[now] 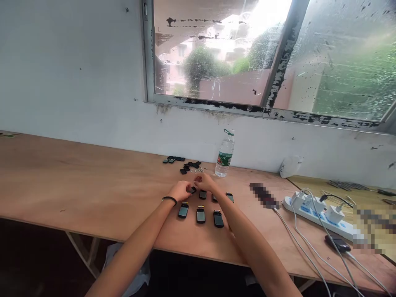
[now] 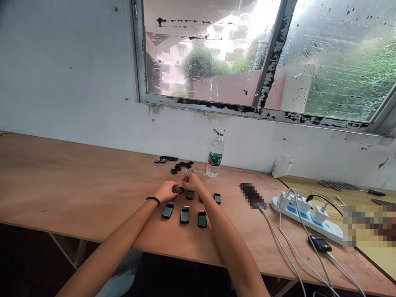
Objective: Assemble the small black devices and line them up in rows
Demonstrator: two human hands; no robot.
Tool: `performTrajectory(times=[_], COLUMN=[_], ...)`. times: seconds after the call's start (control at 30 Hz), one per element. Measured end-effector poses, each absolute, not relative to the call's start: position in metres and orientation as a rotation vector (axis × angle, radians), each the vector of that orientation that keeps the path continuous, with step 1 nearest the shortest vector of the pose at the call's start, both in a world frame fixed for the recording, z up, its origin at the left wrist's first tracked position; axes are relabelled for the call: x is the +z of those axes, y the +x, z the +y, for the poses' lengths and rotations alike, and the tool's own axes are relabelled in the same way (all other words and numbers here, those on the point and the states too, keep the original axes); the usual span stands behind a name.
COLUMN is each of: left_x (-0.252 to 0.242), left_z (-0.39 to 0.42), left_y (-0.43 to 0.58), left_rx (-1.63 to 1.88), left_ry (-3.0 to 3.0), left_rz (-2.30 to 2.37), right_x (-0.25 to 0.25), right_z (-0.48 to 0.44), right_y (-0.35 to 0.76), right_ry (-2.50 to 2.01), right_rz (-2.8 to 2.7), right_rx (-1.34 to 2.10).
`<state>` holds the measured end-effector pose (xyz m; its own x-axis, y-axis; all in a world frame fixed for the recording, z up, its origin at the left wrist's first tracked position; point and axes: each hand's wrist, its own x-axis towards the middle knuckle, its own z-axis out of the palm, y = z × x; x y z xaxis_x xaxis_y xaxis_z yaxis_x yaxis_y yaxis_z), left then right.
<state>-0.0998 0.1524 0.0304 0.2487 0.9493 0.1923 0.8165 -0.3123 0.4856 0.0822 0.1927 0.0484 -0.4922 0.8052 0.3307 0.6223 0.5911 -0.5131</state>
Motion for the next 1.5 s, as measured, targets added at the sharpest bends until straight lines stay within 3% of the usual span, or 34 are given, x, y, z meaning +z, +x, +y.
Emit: performTrajectory(times=[0.33, 0.87, 1.17, 1.5], left_x=[0.028, 0.016, 0.020, 0.026], left_z=[0.163, 0.175, 0.170, 0.165], left_y=[-0.114, -0.115, -0.116, -0.113], left_rx=[0.681, 0.684, 0.687, 0.658], left_ry=[2.228, 2.216, 2.236, 2.274], left_rz=[1.417, 1.482, 1.524, 1.581], right_x=[0.031, 0.050, 0.034, 0.018], right_z=[0.183, 0.165, 0.198, 0.222], right_y=[0.083, 0.083, 0.113, 0.137], right_ry=[-1.210, -1.371, -1.301, -1.031], right_rz=[-2.220, -2.285, -2.347, -2.598], right_rx=[0.543, 0.583, 0.391, 0.443])
